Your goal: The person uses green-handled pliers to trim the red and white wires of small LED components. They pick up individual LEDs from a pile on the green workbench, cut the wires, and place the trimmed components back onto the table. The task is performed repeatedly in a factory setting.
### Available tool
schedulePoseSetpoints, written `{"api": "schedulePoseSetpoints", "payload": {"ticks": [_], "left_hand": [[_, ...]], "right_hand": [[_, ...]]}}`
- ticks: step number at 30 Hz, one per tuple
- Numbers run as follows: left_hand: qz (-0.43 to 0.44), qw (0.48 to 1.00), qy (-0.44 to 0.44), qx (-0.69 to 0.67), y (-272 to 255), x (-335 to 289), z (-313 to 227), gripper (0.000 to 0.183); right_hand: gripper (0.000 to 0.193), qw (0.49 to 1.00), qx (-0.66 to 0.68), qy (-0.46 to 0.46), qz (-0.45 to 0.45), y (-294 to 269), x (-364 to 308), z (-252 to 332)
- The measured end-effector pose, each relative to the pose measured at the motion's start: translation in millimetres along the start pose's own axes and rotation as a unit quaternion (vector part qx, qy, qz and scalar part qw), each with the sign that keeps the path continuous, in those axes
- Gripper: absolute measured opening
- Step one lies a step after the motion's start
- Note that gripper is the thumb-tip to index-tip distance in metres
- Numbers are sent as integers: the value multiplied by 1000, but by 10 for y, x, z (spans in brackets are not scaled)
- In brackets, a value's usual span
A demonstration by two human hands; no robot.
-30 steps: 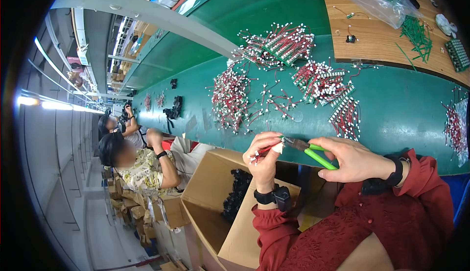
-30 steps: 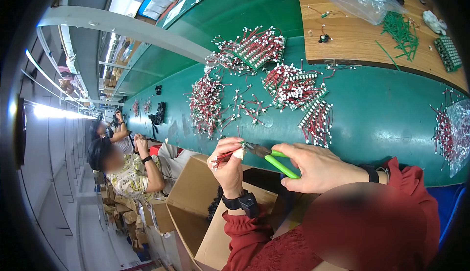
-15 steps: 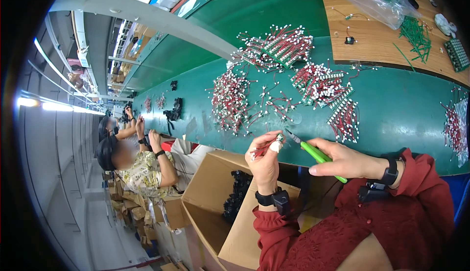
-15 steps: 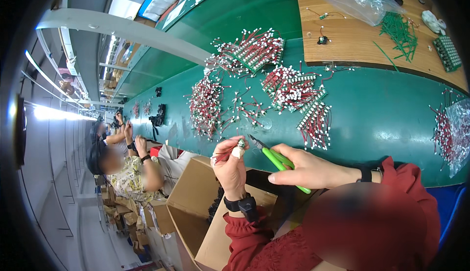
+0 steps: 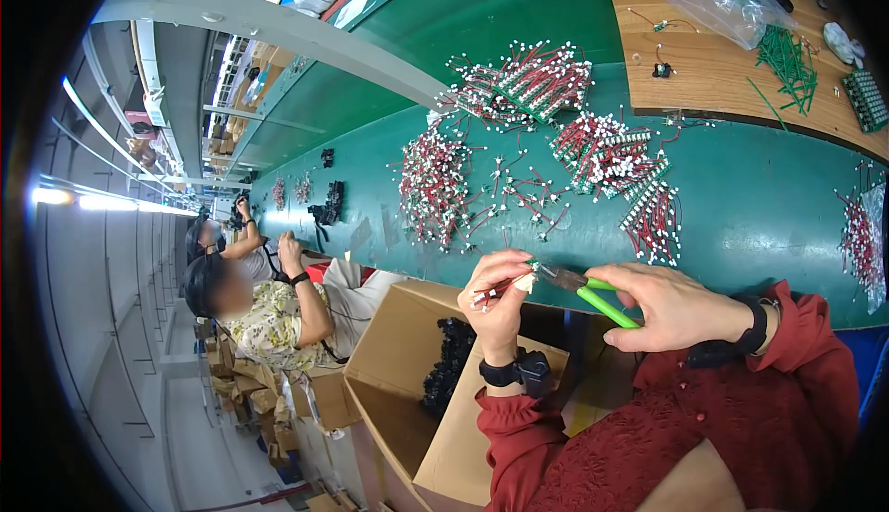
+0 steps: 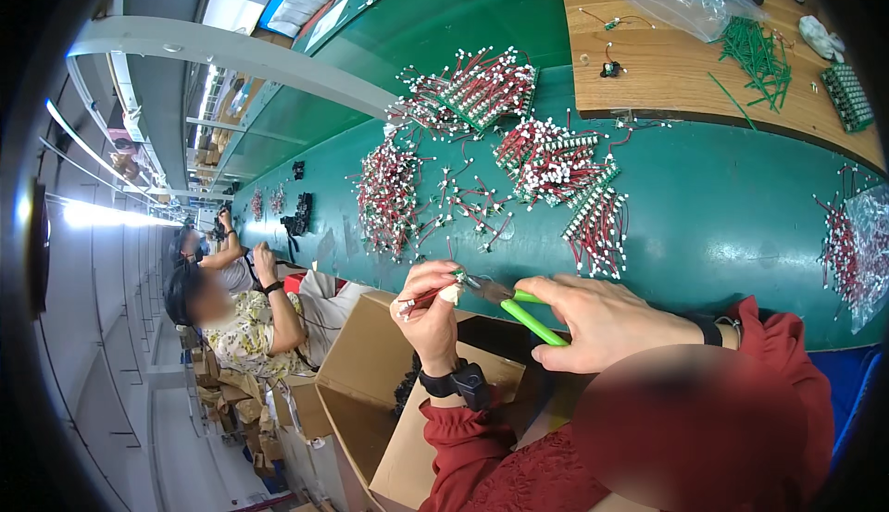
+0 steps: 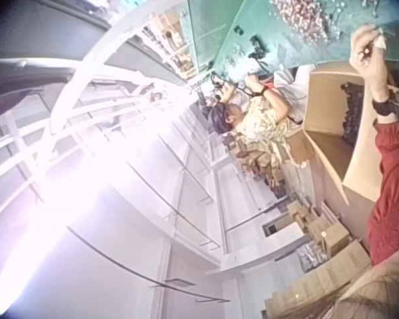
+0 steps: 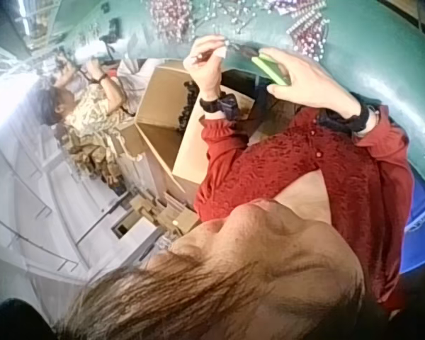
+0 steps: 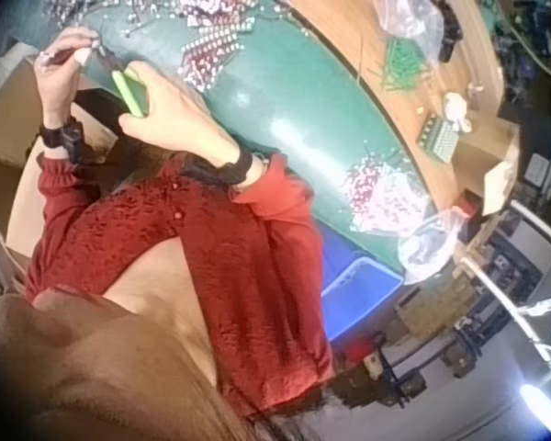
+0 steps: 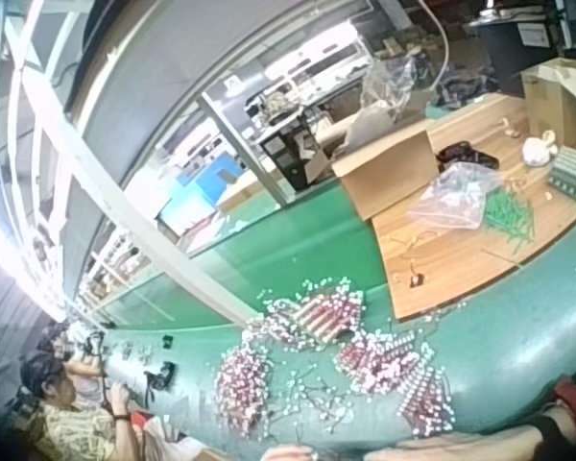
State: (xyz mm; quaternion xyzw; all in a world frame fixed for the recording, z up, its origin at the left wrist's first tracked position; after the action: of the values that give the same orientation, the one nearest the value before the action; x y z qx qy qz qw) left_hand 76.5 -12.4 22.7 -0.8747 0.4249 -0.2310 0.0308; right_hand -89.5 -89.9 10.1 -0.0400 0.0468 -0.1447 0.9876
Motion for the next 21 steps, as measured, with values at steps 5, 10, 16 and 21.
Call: {"api": "schedulePoseSetpoints", "payload": {"ticks": [5,10,16,21], "left_hand": [[22,999,17,-33,34,-8,9,14],[-6,953,-86,-292,28,-109,294,16],[-13,979,-126,-157,79,-101,276,17],[-20,993,-80,-90,32,-44,175,17]], "right_hand": [[58,997,57,29,44,26,5,-49],[49,783,585,134,163,295,-50,-87],[57,962,269,29,48,121,150,-169],[60,990,119,57,41,92,67,-133]]}}
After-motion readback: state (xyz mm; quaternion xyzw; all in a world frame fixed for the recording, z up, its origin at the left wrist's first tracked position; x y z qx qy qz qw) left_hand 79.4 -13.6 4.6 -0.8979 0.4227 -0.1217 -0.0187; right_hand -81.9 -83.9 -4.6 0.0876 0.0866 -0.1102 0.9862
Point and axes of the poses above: each hand's wrist, its own x-axis towards the middle knuckle, its own y-axis out of the palm, z = x × y, the point moved 8 cm from there along x, towards the middle knuckle, and after that the axes turned 12 degrees about x, right-handed, at the moved point
